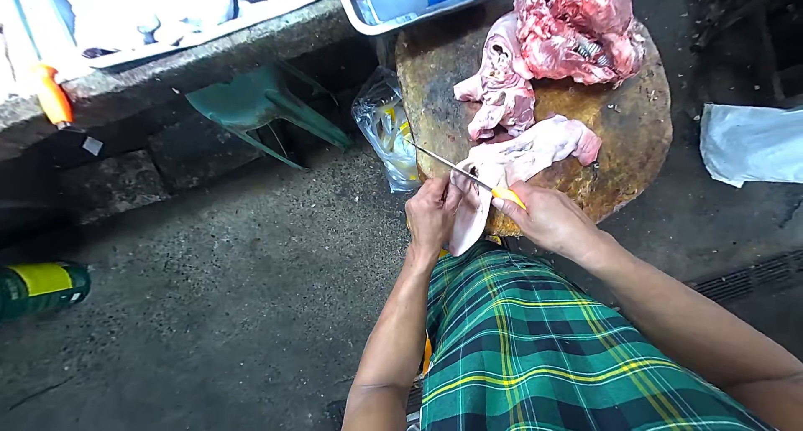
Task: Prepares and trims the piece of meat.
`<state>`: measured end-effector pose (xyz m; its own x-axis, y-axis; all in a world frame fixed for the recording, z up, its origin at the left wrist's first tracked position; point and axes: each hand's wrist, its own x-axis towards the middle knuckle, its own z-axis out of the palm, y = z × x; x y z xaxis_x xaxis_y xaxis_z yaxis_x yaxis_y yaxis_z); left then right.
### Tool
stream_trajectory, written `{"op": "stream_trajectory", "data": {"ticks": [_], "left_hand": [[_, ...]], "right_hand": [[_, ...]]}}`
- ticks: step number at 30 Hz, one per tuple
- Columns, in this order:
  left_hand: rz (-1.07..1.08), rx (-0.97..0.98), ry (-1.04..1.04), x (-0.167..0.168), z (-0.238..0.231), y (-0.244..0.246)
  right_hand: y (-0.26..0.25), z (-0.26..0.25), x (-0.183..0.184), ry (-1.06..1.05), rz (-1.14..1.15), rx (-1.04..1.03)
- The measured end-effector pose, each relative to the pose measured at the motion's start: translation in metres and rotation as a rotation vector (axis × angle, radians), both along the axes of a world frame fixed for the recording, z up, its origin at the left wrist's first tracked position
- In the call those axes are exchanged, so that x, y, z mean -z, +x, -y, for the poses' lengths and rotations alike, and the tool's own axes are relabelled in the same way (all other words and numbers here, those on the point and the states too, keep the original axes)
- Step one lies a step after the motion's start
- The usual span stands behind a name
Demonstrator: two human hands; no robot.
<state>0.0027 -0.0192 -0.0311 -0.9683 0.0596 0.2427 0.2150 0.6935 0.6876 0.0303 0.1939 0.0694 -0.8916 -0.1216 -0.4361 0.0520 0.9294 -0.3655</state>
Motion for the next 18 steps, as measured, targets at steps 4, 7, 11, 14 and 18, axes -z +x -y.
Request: {"op": "stream_trajectory", "data": {"ticks": [4,7,11,14,18], "left_hand": [[-0.139,0.041,-0.073,0.010,-0.003,0.017],[-0.166,0.062,-0.090,0.015,-0.004,0.024],[-0.181,0.043,-0.041,0.019,-0.003,0.022],[-0.195,0.035,-0.048,0.018,0.001,0.021],[-0.228,0.099,-0.055,0.017,-0.002,0.028]], "right_hand": [[0.001,-0.021,0.003,0.101,-0.010,0.092],[0.005,-0.028,0.001,0.039,-0.033,0.013],[0.004,-0.044,0.017,0.113,-0.022,0.067],[0.001,-0.061,0.018,0.162,0.029,0.181],[0.008,-0.059,0.006,0.053,0.032,0.207]]}}
